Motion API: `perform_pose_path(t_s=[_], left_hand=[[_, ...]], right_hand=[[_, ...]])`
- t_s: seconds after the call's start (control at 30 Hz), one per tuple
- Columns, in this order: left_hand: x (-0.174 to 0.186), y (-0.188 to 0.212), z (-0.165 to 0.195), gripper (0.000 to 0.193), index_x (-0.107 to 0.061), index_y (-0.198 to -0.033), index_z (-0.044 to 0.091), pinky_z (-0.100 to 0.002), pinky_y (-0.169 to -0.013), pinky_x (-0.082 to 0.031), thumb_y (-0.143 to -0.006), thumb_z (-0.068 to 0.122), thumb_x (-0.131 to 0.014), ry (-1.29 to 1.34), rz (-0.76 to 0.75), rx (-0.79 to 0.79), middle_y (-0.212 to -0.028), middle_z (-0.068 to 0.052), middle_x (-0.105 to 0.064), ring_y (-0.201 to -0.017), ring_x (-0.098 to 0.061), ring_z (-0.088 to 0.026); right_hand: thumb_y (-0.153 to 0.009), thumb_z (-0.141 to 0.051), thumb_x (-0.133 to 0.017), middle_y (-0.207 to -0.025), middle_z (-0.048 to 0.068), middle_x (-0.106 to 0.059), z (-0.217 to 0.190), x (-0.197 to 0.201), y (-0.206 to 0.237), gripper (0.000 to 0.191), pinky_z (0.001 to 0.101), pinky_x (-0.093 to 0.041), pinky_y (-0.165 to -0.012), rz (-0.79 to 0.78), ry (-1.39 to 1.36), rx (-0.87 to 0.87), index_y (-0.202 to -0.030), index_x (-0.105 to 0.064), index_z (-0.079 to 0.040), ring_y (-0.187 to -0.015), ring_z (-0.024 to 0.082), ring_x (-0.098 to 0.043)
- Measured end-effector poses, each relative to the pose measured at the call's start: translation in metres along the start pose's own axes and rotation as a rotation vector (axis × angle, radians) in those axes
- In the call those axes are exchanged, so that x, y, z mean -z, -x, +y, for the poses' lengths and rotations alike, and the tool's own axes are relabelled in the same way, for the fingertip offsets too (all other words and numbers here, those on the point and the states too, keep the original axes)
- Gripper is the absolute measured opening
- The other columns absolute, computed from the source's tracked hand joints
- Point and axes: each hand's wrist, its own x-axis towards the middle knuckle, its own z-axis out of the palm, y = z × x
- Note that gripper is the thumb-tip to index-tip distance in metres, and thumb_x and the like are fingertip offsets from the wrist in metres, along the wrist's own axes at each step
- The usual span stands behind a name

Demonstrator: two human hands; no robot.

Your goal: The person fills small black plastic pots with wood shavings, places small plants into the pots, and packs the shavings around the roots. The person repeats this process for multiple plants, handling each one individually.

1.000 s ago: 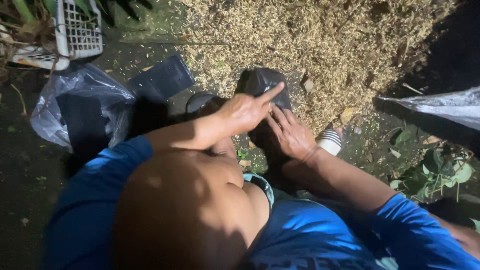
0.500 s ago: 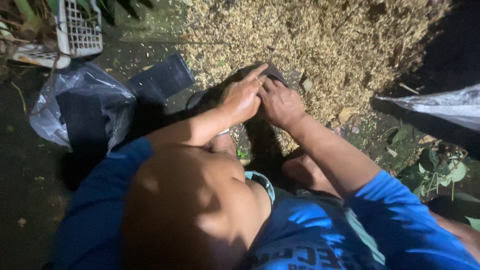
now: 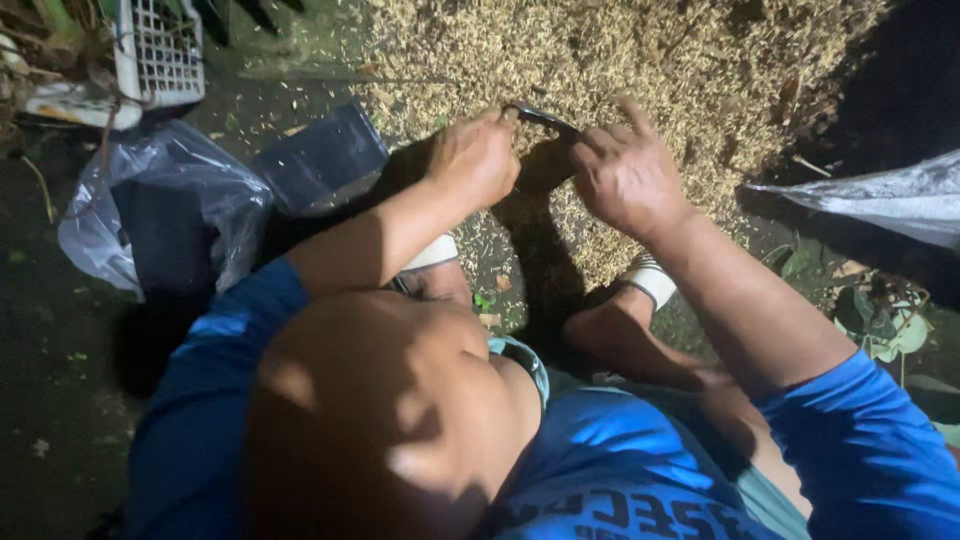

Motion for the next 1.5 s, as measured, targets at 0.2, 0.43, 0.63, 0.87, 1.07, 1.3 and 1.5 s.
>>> perform_pose_path(t_s=[0.2, 0.43, 0.63, 0.87, 1.07, 1.3, 1.5], left_hand=[[-0.014, 0.004, -0.010, 0.022, -0.074, -0.100, 0.001, -0.049, -0.078, -0.057, -0.100, 0.012, -0.055, 0.038, 0.046, -0.009, -0.107, -0.017, -0.070, -0.090, -0.070, -0.038], [-0.024, 0.000, -0.028, 0.018, -0.075, -0.103, 0.003, -0.044, -0.083, -0.058, -0.090, 0.006, -0.063, 0.074, 0.208, -0.111, -0.112, -0.012, -0.068, -0.095, -0.069, -0.035], [-0.011, 0.030, 0.004, 0.059, -0.061, -0.145, 0.016, -0.046, -0.077, -0.060, -0.088, -0.001, -0.058, 0.252, 0.005, 0.088, -0.153, -0.017, -0.042, -0.088, -0.070, -0.037], [0.009, 0.020, 0.009, 0.055, -0.061, -0.134, 0.013, -0.048, -0.082, -0.060, -0.080, 0.010, -0.067, -0.139, 0.106, -0.307, -0.154, -0.017, -0.045, -0.105, -0.070, -0.039], [-0.014, 0.018, 0.006, 0.040, -0.064, -0.140, 0.010, -0.046, -0.066, -0.060, -0.101, 0.016, -0.059, -0.107, -0.179, -0.394, -0.154, -0.018, -0.047, -0.081, -0.072, -0.034], [-0.028, 0.043, 0.013, 0.041, -0.064, -0.133, 0.008, -0.047, -0.063, -0.061, -0.094, 0.016, -0.055, 0.064, -0.069, -0.401, -0.158, -0.017, -0.050, -0.071, -0.073, -0.035], [-0.024, 0.035, 0.005, 0.036, -0.062, -0.142, 0.015, -0.050, -0.082, -0.060, -0.109, 0.019, -0.048, 0.283, -0.079, -0.149, -0.156, -0.008, -0.055, -0.089, -0.073, -0.039]], right_hand=[[-0.073, -0.065, -0.068, -0.148, 0.026, -0.053, -0.053, -0.032, -0.048, 0.099, 0.0552, -0.017, -0.117, 0.156, -0.289, 0.036, -0.147, -0.055, 0.001, -0.136, 0.037, -0.049], [-0.103, -0.027, -0.047, -0.169, 0.010, -0.036, -0.042, -0.008, -0.038, 0.031, 0.0564, -0.001, -0.130, -0.415, 0.255, 0.092, -0.121, -0.073, -0.021, -0.149, 0.026, -0.043], [-0.098, -0.031, -0.047, -0.161, 0.015, -0.043, -0.034, -0.002, -0.017, 0.058, 0.0516, -0.004, -0.128, 0.014, 0.081, -0.004, -0.150, -0.058, -0.010, -0.147, 0.027, -0.039], [-0.102, -0.033, -0.042, -0.161, 0.017, -0.037, -0.081, -0.059, 0.000, 0.047, 0.0515, -0.008, -0.126, -0.126, 0.147, 0.067, -0.140, -0.057, -0.009, -0.153, 0.028, -0.030], [-0.101, -0.033, -0.048, -0.155, 0.021, -0.046, -0.077, -0.071, 0.028, 0.049, 0.0558, -0.012, -0.125, 0.080, 0.096, -0.009, -0.142, -0.059, -0.007, -0.147, 0.034, -0.041], [-0.098, -0.028, -0.054, -0.133, 0.019, -0.058, -0.076, -0.056, 0.009, 0.043, 0.0645, -0.009, -0.125, -0.007, -0.027, -0.058, -0.136, -0.061, -0.008, -0.125, 0.034, -0.059], [-0.095, -0.029, -0.056, -0.140, 0.015, -0.058, -0.063, -0.048, -0.037, 0.045, 0.0644, -0.001, -0.123, -0.260, -0.029, -0.100, -0.132, -0.066, -0.006, -0.122, 0.033, -0.061]])
